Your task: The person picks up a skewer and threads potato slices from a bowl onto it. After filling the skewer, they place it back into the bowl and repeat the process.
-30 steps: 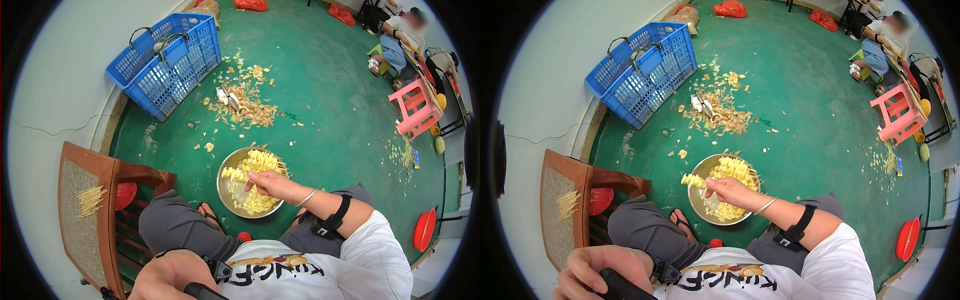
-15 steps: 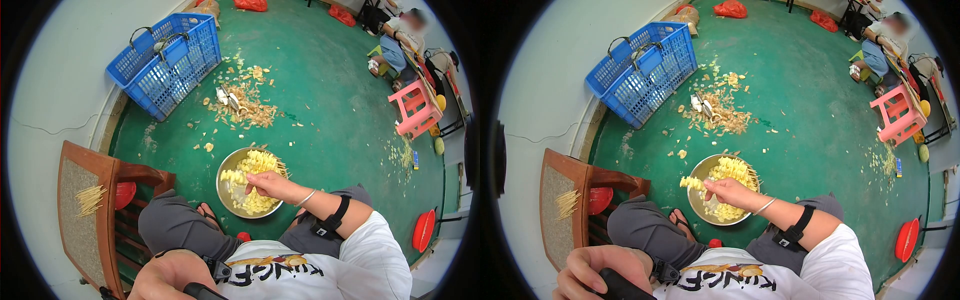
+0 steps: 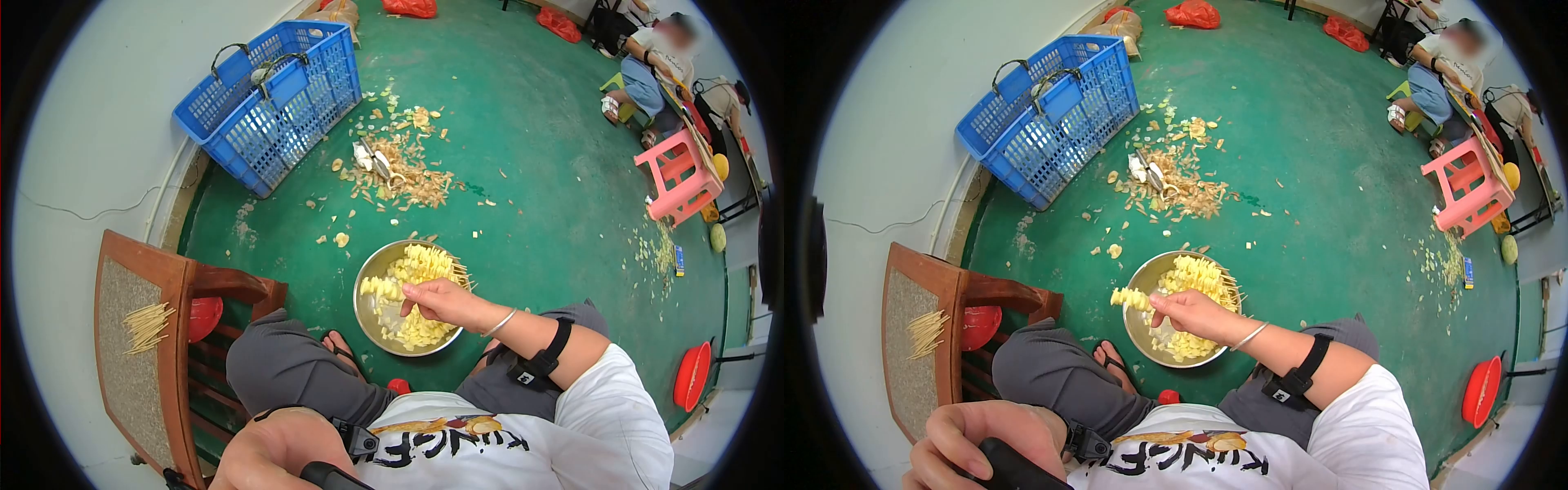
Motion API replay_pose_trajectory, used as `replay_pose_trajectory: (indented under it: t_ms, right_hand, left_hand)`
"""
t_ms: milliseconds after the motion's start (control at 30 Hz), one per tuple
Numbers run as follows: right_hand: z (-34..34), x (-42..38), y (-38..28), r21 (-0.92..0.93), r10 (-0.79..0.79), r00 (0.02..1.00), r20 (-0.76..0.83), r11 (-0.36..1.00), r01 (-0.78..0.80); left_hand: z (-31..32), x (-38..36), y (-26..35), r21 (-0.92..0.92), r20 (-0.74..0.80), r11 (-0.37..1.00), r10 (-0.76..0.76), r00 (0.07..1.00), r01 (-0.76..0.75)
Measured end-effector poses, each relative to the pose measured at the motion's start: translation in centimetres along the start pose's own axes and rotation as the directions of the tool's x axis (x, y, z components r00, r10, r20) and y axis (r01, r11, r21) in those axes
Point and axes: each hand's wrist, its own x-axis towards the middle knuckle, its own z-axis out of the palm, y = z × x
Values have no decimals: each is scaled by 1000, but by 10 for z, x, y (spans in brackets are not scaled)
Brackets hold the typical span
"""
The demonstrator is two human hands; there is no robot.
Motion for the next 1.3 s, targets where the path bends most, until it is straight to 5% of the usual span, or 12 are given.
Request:
replay_pose_trajectory:
  t_ms: [1300]
  right_hand:
    - [2,2,1,1,17,1000,12,1000,-17]
  left_hand:
    - [-3,-2,-1,38,14,999,24,1000,-25]
